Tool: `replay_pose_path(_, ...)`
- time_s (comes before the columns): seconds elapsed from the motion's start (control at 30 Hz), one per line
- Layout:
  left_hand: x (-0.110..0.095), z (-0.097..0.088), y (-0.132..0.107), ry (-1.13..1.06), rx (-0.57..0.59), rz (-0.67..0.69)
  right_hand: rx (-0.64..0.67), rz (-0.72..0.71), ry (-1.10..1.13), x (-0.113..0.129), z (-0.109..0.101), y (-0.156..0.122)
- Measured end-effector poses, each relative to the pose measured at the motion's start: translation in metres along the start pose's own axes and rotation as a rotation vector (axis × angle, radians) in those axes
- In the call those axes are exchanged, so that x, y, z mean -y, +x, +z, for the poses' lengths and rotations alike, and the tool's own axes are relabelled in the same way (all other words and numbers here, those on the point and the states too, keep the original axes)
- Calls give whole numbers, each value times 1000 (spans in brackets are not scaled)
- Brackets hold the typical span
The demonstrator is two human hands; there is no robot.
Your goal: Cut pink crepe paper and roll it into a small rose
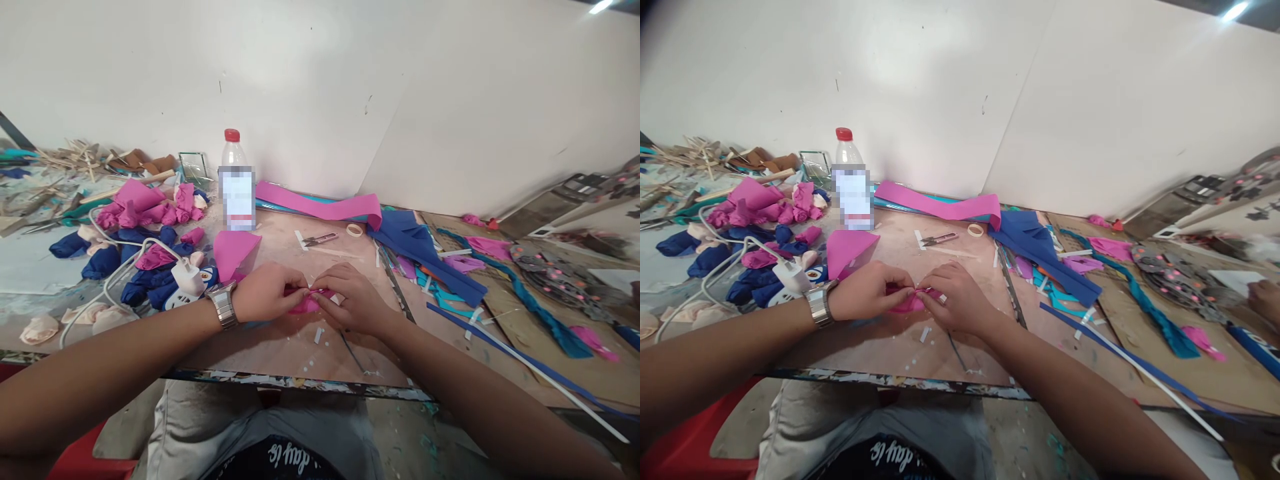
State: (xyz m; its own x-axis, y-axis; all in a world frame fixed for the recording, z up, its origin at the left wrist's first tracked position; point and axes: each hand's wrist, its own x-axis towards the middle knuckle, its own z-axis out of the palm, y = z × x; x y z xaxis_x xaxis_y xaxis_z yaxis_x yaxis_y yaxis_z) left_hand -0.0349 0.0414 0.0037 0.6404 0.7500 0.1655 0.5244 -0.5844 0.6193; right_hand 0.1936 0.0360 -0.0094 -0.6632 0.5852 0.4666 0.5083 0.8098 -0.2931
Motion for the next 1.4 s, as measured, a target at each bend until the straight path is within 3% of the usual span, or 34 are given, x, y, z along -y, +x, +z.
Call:
replay_pose_path(0.23,2,4,0,277,25,124,40,89,94,3,-1,1)
replay_pose_path(0.43,6,7,-2,363,30,213,57,155,193,3,-1,2)
replay_pose_path(0.67,6,5,0,313,9,148,-1,156,189,3,-1,3)
replay_pose_path(1.0,0,3,-2,161,-36,91,19,198,173,3,-1,4)
replay_pose_path(1.4,-1,-2,-1,87,42,50,-27,140,160,1,-1,2)
